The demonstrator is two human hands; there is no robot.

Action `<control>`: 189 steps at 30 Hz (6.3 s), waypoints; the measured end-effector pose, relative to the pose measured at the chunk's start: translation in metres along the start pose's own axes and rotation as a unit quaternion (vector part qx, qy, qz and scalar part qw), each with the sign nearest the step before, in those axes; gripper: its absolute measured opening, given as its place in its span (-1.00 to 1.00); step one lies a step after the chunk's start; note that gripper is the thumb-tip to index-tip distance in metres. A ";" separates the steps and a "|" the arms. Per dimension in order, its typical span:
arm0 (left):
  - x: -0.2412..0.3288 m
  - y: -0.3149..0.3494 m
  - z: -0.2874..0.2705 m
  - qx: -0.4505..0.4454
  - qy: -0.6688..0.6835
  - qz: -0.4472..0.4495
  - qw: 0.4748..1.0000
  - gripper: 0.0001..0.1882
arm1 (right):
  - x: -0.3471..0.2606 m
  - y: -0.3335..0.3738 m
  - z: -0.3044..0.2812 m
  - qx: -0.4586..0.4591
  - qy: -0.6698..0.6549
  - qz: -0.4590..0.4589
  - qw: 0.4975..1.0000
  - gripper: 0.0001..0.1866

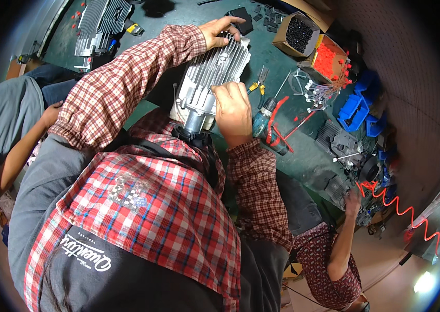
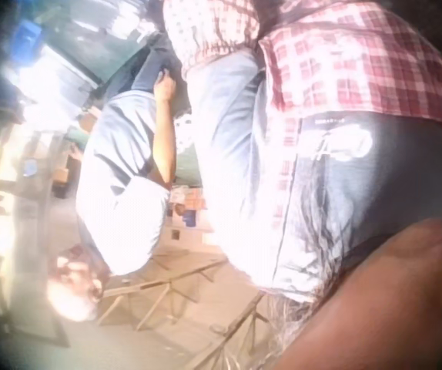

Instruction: The person assembles a silver finned electronic component on a workbench. They use pliers to bend and insert metal pins into the component, then use a screwdriver to tighten screws. The person retrieves additional pins from a cardboard box and continues the assembly process.

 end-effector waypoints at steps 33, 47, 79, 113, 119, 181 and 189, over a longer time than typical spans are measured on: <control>-0.007 -0.001 0.014 -0.015 0.003 -0.048 0.999 -0.32 | 0.071 -0.106 -0.092 0.308 0.022 0.280 0.909 -0.79; 0.076 0.109 0.079 -0.299 0.190 -0.084 0.932 -0.50 | -0.077 0.264 -0.061 0.502 -0.144 0.364 0.772 -0.94; 0.104 0.280 0.090 -0.215 0.263 -0.529 0.778 -0.79 | 0.064 0.553 0.045 0.456 0.047 0.739 0.494 -0.84; 0.096 0.367 0.063 -0.117 0.267 -0.605 0.740 -0.74 | 0.200 0.467 0.192 0.010 -0.157 0.865 0.476 -0.50; 0.094 0.368 0.066 -0.107 0.289 -0.615 0.726 -0.75 | 0.215 0.467 0.214 -0.025 -0.155 0.848 0.506 -0.57; 0.076 0.375 0.046 -0.087 0.313 -0.610 0.723 -0.74 | 0.166 0.485 0.153 0.172 -0.683 0.595 0.387 -0.88; 0.072 0.380 0.041 -0.081 0.302 -0.617 0.722 -0.74 | 0.175 0.488 0.153 0.134 -0.615 0.650 0.426 -0.83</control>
Point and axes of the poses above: each hand's wrist, its own y-axis away from the middle knuckle, its own z-axis out of the palm, x = y × z, the point moved 9 cm from there along -y, towards the middle knuckle, and after that the axes turned 8 degrees about z, right-handed, at the moved point
